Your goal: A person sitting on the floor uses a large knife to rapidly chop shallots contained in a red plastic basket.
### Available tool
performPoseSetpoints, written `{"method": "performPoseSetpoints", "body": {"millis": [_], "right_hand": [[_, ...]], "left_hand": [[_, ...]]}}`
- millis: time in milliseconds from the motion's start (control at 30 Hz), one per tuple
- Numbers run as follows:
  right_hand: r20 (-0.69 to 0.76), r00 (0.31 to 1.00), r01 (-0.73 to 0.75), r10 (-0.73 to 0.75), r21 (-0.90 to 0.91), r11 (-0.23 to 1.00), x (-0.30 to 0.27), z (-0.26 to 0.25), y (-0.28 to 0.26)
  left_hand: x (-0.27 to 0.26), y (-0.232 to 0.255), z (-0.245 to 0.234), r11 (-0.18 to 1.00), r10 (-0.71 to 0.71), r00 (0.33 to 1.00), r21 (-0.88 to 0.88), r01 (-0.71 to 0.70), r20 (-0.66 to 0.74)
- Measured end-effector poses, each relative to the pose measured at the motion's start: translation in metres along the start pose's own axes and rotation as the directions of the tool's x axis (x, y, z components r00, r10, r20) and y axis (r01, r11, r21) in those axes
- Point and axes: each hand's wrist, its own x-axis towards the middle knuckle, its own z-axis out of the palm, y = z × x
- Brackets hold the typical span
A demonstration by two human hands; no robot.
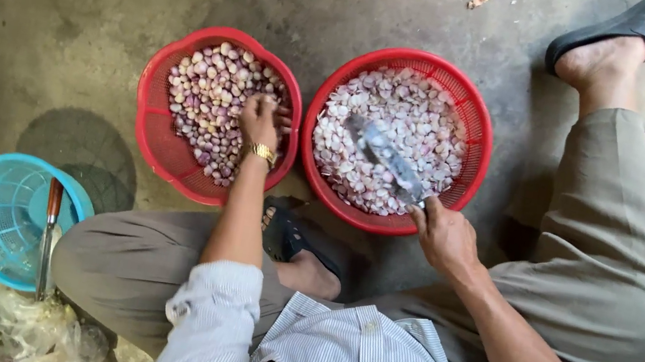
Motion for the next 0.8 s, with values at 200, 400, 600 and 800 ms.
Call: {"method": "performPoseSetpoints", "body": {"millis": [200, 400, 600, 800], "right_hand": [[-0.115, 0.99, 0.09, -0.088, 0.009, 0.996, -0.001, 0.001, 0.003], [-0.102, 0.965, 0.218, -0.24, -0.19, 0.957, -0.015, 0.005, 0.001], [-0.121, 0.979, 0.142, -0.165, -0.183, 0.973, 0.014, 0.01, 0.011], [-0.081, 0.977, 0.182, -0.198, -0.171, 0.968, -0.003, 0.013, 0.006]], "left_hand": [[-0.048, -0.012, 0.06, 0.823, -0.224, 0.881, -0.403, 0.4, 0.417], [-0.066, -0.024, 0.088, 0.371, -0.416, 0.701, -0.596, 0.712, 0.579], [-0.107, 0.019, 0.08, 0.484, -0.33, 0.667, -0.487, 0.727, 0.668], [-0.075, -0.021, 0.085, 0.517, -0.348, 0.714, -0.511, 0.686, 0.607]]}}
